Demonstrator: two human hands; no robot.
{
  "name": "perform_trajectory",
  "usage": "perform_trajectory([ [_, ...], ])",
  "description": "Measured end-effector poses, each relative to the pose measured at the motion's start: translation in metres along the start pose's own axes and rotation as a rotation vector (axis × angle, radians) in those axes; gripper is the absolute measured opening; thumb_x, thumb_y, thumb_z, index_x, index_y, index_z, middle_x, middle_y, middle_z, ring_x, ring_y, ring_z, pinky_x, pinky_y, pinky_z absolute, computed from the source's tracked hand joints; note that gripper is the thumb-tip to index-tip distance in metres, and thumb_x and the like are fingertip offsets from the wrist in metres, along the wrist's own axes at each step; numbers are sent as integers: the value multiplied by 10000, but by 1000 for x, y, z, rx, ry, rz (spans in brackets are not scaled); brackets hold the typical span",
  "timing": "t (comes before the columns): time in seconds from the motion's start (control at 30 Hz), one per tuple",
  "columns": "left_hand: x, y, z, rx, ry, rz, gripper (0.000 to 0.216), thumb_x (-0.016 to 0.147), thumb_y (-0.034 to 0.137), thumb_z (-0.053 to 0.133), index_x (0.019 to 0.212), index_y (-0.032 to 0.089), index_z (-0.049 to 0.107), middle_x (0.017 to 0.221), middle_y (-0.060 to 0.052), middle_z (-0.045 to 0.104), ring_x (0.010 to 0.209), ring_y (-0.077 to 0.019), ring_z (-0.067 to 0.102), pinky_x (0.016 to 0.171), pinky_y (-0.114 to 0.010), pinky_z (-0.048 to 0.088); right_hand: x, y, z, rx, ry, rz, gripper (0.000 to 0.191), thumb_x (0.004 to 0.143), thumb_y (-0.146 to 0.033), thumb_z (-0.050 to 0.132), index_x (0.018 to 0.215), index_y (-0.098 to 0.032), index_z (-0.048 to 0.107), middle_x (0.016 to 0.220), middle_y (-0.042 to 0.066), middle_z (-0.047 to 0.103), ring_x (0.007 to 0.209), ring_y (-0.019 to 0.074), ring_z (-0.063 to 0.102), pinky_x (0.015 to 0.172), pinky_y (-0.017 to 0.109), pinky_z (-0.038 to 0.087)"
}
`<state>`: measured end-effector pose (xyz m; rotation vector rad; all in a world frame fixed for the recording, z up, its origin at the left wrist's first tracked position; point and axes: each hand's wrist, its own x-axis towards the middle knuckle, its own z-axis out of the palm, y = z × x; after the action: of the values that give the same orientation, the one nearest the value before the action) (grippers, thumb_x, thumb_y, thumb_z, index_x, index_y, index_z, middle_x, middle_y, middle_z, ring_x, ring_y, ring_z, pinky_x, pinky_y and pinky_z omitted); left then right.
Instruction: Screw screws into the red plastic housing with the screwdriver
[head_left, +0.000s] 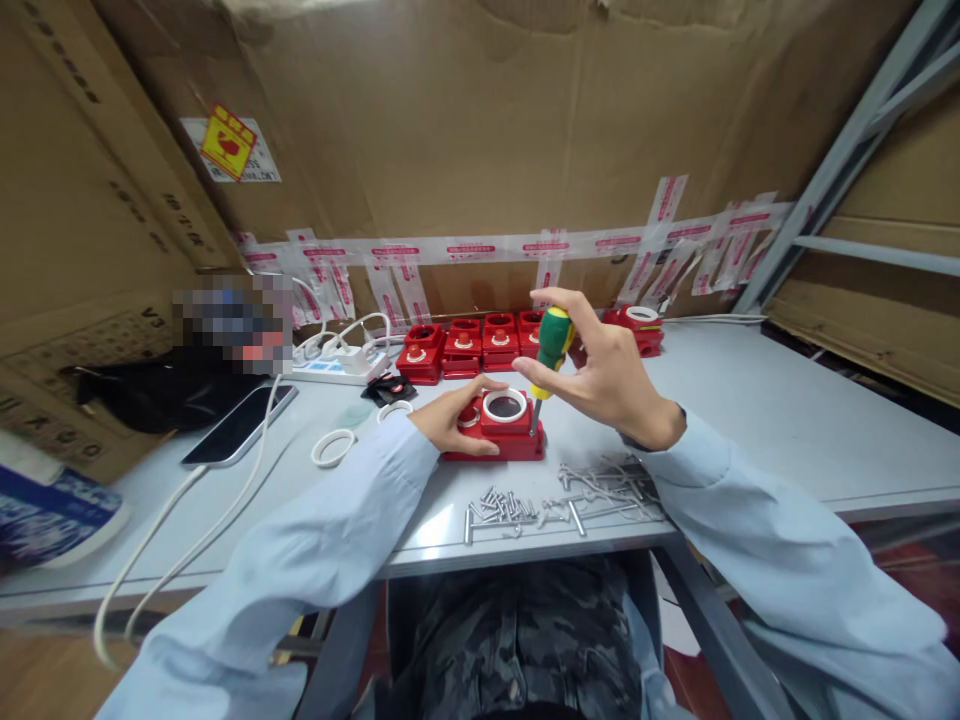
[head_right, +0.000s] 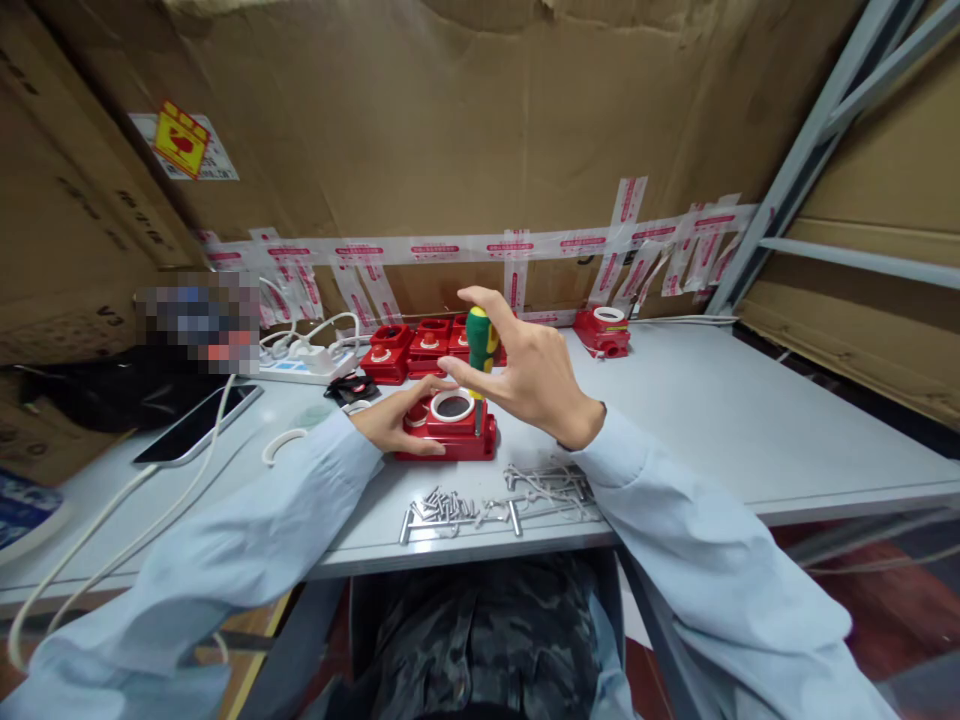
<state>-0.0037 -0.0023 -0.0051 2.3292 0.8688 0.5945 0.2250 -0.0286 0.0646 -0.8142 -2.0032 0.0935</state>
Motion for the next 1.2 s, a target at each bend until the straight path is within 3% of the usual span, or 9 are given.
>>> perform_trajectory([
  [0.13,0,-3,1,-16,13,-3,767,637,392,749,1273,193,370,1228,-106,574,1120,-269,554,979,-392,398,1,0,-5,180,-206,-63,522,820,-303,564,1304,-264,372,981,28,606,744,148,597,636,288,492],
  [0.33,1,-5,0,8,-30,-7,773,658,395,735,1286,183,337,1235,-124,567,1140,-276,545,987,-405,392,1,-1,-1,-20,-31,-16,469,750,-389,669,1156,-223,502,742,-14,574,589,129,535,592,286,454],
  [0.5,0,-2,0,21,-11,13,746,658,385,740,1266,185,356,1264,-124,550,1153,-272,538,987,-383,396,1,-2,-4,227,-214,-63,444,872,-335,508,1292,-258,385,946,21,614,734,137,599,653,284,493],
  [0.6,0,-2,1,18,-9,20,735,660,370,741,1264,188,363,1257,-121,557,1144,-270,543,987,-385,395,0,-1,1,104,-98,-25,421,822,-369,584,1203,-227,475,803,-6,596,593,112,540,569,261,462],
  [0.7,0,-2,1,28,2,4,747,656,389,741,1263,180,359,1243,-124,562,1115,-269,559,965,-383,414,-1,-1,7,-100,20,-11,546,772,-395,639,1253,-215,454,696,-24,568,585,133,522,594,288,455],
  [0.8,1,-2,1,25,1,-1,762,650,404,742,1264,172,355,1232,-123,566,1104,-267,564,956,-377,423,0,-1,3,94,-116,-49,510,834,-308,556,1305,-220,380,857,15,609,737,151,588,687,305,490],
  [0.93,1,-1,0,5,-21,11,756,657,387,737,1272,175,353,1256,-121,547,1149,-263,538,989,-376,404,4,-2,-7,381,-260,-43,390,843,-256,548,1216,-205,446,967,38,612,838,147,618,712,283,515],
  [1.1,0,-1,0,24,1,-2,739,647,379,744,1257,185,375,1251,-111,555,1128,-271,548,976,-385,407,1,-5,3,55,-1,7,397,752,-388,674,1071,-204,526,798,-2,588,628,128,547,609,283,478],
  [1.2,0,-1,1,9,10,-10,746,645,379,746,1260,185,371,1225,-108,569,1091,-265,566,952,-383,420,-1,-4,6,79,-35,10,485,810,-371,607,1238,-231,426,916,26,609,734,155,588,701,323,495],
])
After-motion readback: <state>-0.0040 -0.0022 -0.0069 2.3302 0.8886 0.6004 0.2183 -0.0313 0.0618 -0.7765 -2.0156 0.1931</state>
